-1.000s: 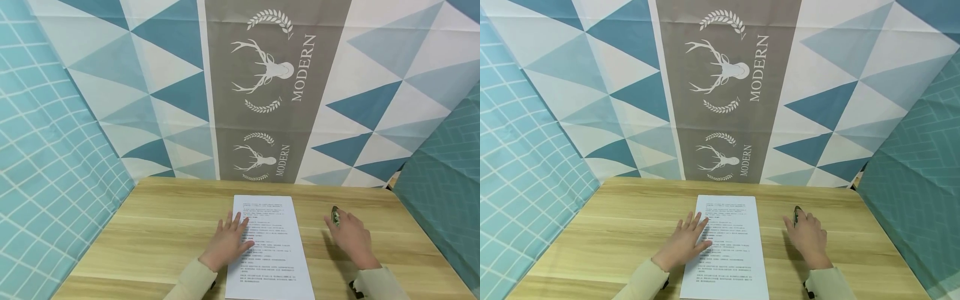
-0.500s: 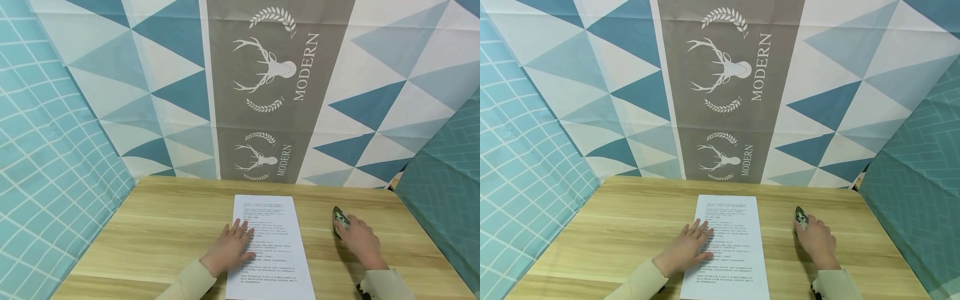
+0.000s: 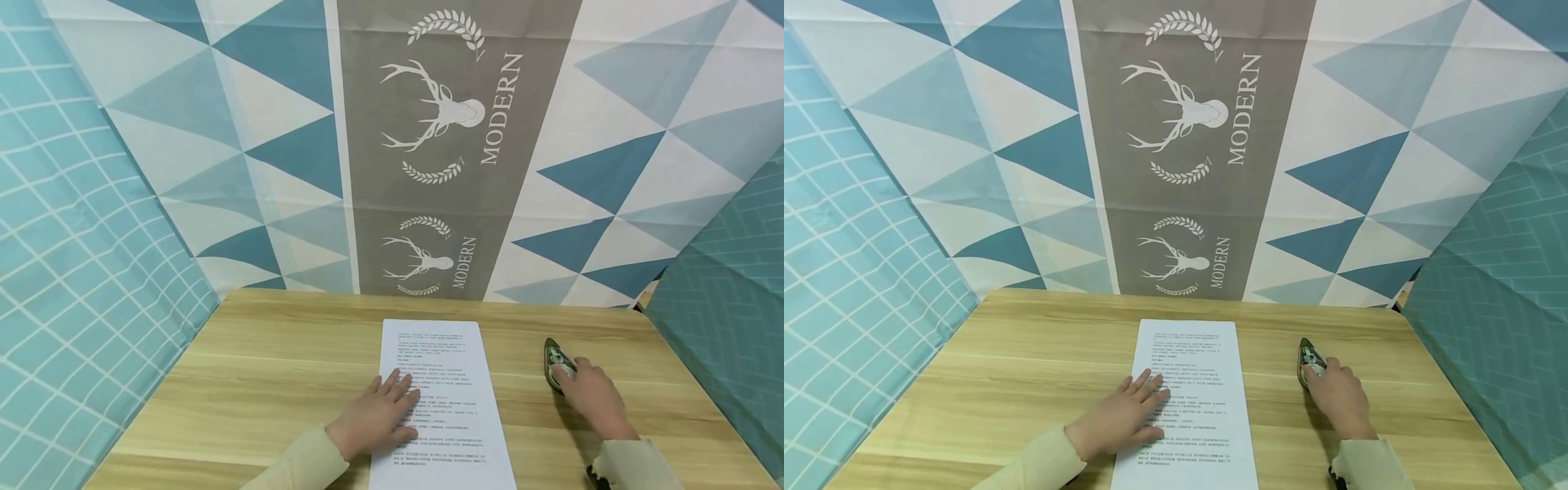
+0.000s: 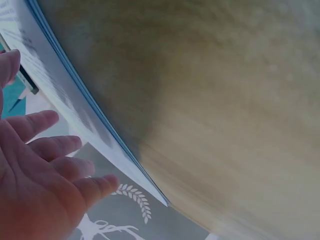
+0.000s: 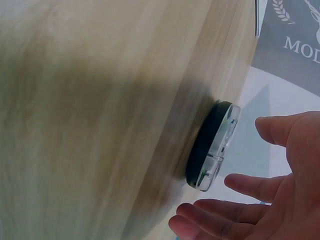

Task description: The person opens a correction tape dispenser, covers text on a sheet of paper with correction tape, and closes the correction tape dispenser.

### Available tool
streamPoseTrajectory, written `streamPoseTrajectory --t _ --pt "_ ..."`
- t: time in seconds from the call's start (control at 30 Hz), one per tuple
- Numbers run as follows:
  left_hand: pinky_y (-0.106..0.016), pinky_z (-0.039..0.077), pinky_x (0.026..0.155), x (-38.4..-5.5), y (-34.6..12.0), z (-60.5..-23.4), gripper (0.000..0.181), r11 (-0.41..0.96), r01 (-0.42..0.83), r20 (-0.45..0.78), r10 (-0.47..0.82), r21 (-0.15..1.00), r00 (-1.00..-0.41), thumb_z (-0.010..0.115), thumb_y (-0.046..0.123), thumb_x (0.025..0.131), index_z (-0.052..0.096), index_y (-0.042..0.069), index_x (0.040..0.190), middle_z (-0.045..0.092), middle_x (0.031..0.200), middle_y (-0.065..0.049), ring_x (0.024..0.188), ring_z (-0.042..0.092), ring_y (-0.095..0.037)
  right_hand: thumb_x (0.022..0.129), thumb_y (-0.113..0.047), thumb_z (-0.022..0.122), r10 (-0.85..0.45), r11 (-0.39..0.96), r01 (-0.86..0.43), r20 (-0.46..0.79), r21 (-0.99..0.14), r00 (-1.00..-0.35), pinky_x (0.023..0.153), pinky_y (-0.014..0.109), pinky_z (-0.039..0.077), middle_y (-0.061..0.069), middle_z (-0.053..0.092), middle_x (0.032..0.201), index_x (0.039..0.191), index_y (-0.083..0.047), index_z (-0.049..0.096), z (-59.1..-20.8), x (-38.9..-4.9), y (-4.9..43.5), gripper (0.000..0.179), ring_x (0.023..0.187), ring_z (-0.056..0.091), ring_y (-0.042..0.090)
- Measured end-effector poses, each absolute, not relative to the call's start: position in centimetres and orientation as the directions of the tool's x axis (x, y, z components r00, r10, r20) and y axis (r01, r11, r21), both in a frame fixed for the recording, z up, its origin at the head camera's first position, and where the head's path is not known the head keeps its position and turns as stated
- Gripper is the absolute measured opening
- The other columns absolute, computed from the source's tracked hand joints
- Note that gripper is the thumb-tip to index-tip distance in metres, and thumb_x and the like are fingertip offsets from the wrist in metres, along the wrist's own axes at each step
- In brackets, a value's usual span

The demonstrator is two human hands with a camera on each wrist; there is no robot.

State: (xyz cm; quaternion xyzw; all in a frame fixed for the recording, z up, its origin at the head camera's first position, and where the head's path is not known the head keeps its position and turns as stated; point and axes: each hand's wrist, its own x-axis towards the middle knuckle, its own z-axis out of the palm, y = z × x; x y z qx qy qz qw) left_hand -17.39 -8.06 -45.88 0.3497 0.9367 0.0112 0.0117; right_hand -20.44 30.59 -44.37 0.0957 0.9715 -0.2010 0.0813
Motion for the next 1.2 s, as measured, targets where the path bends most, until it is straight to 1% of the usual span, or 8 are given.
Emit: streamPoseTrajectory --t 0.23,0.37,0.5,0.77,0.9,1.03,1.2 --pt "-0.049 0.035 0.108 -17.2 -7.9 -46.3 0.061 0.72 0.693 -0.053 0.693 0.034 -0.719 0.045 0.054 0.092 0.043 0.018 0.141 0.037 0.149 -0.008 0.139 0.032 -0.031 0.094 -0.059 0.03 0.153 0.9 0.223 -0.207 -0.375 -0.966 0.069 0.047 0.047 0.043 0.047 0.113 0.133 0.022 0.024 -44.6 -20.5 30.7 0.09 0.094 0.055 0.045" --pt "-0.049 0.035 0.108 -17.2 -7.9 -46.5 0.061 0.723 0.689 -0.075 0.691 0.053 -0.719 0.044 0.055 0.092 0.042 0.019 0.141 0.037 0.149 -0.008 0.139 0.032 -0.03 0.094 -0.057 0.032 0.163 0.9 0.229 -0.203 -0.371 -0.966 0.066 0.043 0.047 0.04 0.05 0.105 0.129 0.023 0.028 -44.8 -20.5 30.7 0.088 0.086 0.056 0.039" --pt "-0.048 0.035 0.108 -17.2 -7.9 -46.6 0.061 0.727 0.683 -0.092 0.686 0.065 -0.722 0.043 0.055 0.092 0.041 0.02 0.142 0.035 0.15 -0.007 0.14 0.031 -0.03 0.095 -0.055 0.034 0.165 0.902 0.228 -0.195 -0.367 -0.967 0.061 0.039 0.045 0.035 0.052 0.096 0.123 0.024 0.035 -44.8 -20.5 30.6 0.084 0.078 0.054 0.033" --pt "-0.047 0.036 0.108 -17.2 -8.0 -46.9 0.061 0.728 0.683 -0.099 0.686 0.066 -0.721 0.043 0.055 0.093 0.04 0.02 0.142 0.035 0.15 -0.007 0.139 0.034 -0.029 0.095 -0.051 0.036 0.16 0.908 0.217 -0.183 -0.359 -0.97 0.064 0.043 0.045 0.036 0.051 0.093 0.112 0.025 0.042 -44.9 -20.7 30.7 0.079 0.079 0.053 0.036" --pt "-0.047 0.037 0.107 -17.4 -7.9 -46.9 0.061 0.721 0.691 -0.099 0.692 0.055 -0.715 0.043 0.054 0.093 0.041 0.019 0.142 0.035 0.15 -0.008 0.138 0.035 -0.029 0.094 -0.046 0.039 0.173 0.904 0.227 -0.175 -0.363 -0.969 0.061 0.04 0.045 0.032 0.051 0.086 0.105 0.024 0.046 -45.0 -20.9 30.8 0.072 0.075 0.051 0.033" --pt "-0.047 0.037 0.107 -17.6 -7.9 -46.9 0.061 0.718 0.694 -0.098 0.696 0.054 -0.712 0.043 0.054 0.093 0.04 0.019 0.142 0.035 0.15 -0.008 0.138 0.035 -0.029 0.093 -0.048 0.041 0.182 0.891 0.241 -0.184 -0.385 -0.966 0.058 0.037 0.043 0.028 0.051 0.082 0.099 0.022 0.049 -44.9 -21.2 31.0 0.07 0.072 0.049 0.031" --pt "-0.047 0.037 0.108 -17.8 -8.0 -47.0 0.061 0.718 0.694 -0.09 0.696 0.051 -0.713 0.042 0.055 0.093 0.04 0.019 0.143 0.035 0.15 -0.007 0.138 0.035 -0.029 0.092 -0.048 0.046 0.176 0.87 0.238 -0.178 -0.432 -0.968 0.052 0.03 0.04 0.021 0.054 0.076 0.09 0.015 0.054 -45.0 -21.5 31.4 0.064 0.066 0.05 0.025"
